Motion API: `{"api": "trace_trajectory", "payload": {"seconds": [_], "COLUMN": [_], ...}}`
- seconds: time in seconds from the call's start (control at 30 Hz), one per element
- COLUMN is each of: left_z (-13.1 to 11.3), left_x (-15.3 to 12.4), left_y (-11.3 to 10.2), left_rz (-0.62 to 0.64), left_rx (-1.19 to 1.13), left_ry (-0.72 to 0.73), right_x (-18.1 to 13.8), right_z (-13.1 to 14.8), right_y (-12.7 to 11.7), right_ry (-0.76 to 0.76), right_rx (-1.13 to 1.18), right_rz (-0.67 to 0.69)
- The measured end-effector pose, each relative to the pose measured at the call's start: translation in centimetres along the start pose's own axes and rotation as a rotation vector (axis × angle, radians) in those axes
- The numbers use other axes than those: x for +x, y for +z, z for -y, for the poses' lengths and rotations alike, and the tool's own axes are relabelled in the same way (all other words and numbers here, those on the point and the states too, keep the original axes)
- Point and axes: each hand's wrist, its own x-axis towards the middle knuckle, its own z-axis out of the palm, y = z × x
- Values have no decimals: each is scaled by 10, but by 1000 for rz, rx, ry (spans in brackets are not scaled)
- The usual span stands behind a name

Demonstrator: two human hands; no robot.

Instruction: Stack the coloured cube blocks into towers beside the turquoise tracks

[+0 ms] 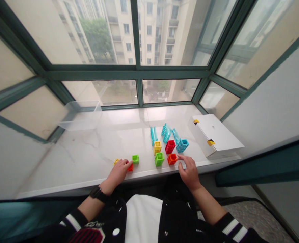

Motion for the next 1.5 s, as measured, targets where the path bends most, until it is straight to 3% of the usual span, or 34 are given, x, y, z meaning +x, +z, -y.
{"api": "trace_trajectory", "payload": {"seconds": [0.27, 0.43, 0.57, 0.77, 0.9, 1.03, 1.2, 1.33, 1.5], "left_z": [-1, -5, -20, -61, -87, -107, -122, -125, -128], "left_x": [-2, -10, -17, -7, 9, 23, 33, 33, 27], "left_y": [-12, -23, -47, -89, -105, -110, -103, -101, -104], "left_rz": [123, -3, -144, -306, -354, -320, -162, -136, -270], "left_rx": [-7, -214, -465, -753, -953, -1136, -1504, -1479, -1235], "left_ry": [-6, -56, -51, 5, 26, -1, -7, 11, 40], "right_x": [5, 15, 20, 26, 34, 38, 38, 38, 38], "right_z": [9, 19, 34, 70, 90, 99, 96, 92, 90], "right_y": [2, 4, 13, 38, 49, 51, 43, 34, 30], "right_ry": [-22, -26, -82, -145, -120, -76, 78, 55, 41], "right_rx": [16, 74, 147, 286, 363, 405, 585, 532, 476], "right_rz": [-9, -28, -29, 200, 344, 312, 202, 216, 318]}}
